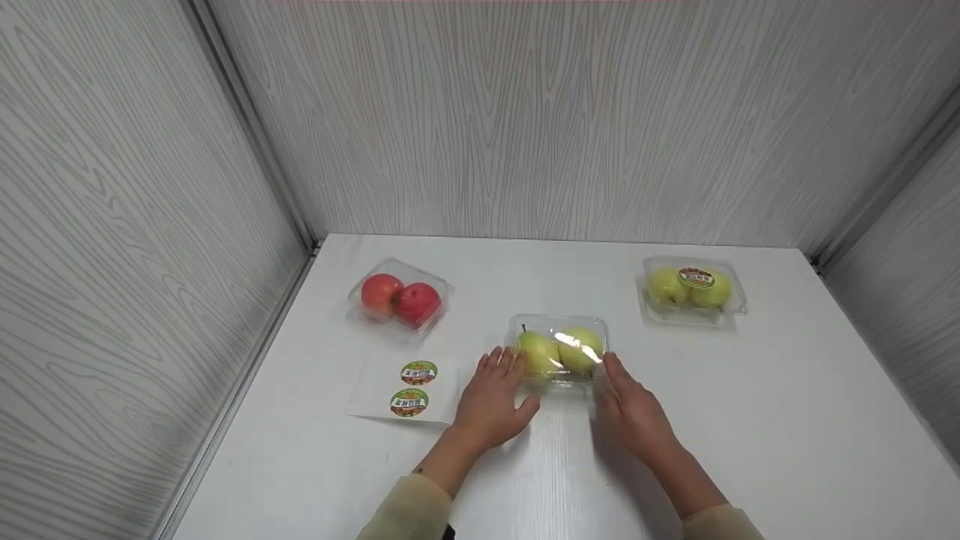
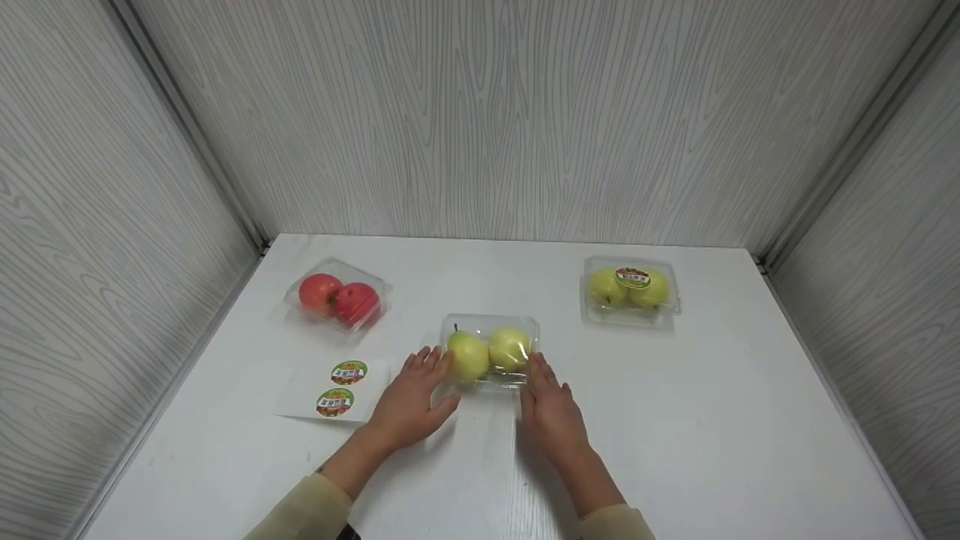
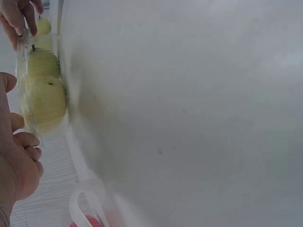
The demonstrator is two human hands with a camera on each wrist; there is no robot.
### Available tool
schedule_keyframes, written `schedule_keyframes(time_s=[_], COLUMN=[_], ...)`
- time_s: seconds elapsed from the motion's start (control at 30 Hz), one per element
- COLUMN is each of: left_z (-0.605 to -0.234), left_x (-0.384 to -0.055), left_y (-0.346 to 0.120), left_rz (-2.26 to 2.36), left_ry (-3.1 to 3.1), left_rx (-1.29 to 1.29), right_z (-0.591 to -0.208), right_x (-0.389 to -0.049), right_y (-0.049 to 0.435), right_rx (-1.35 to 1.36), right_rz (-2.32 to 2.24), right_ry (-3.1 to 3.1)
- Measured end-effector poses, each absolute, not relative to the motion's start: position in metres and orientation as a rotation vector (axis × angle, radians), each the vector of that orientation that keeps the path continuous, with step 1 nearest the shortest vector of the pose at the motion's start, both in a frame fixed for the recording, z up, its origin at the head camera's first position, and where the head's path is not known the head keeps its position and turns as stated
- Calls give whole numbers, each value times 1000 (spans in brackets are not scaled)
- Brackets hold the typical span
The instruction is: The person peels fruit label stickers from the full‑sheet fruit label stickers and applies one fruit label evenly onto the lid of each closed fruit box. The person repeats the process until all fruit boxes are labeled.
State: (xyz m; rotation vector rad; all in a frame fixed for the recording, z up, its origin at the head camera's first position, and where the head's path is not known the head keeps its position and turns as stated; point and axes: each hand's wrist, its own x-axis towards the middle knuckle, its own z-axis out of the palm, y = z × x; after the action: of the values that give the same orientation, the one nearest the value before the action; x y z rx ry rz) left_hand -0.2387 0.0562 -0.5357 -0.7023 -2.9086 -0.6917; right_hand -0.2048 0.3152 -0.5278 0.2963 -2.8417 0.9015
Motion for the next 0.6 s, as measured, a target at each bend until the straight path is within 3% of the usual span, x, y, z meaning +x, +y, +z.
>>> schedule_keyframes(time_s=[0.6], left_z=[-529], left_x=[-232], left_y=[54], left_rz=[-627], left_ry=[-2932], left_rx=[-725], right_z=[-527], right_x=[-200], right_y=[315], right_rx=[299], right_rz=[872], right_ry=[-2821])
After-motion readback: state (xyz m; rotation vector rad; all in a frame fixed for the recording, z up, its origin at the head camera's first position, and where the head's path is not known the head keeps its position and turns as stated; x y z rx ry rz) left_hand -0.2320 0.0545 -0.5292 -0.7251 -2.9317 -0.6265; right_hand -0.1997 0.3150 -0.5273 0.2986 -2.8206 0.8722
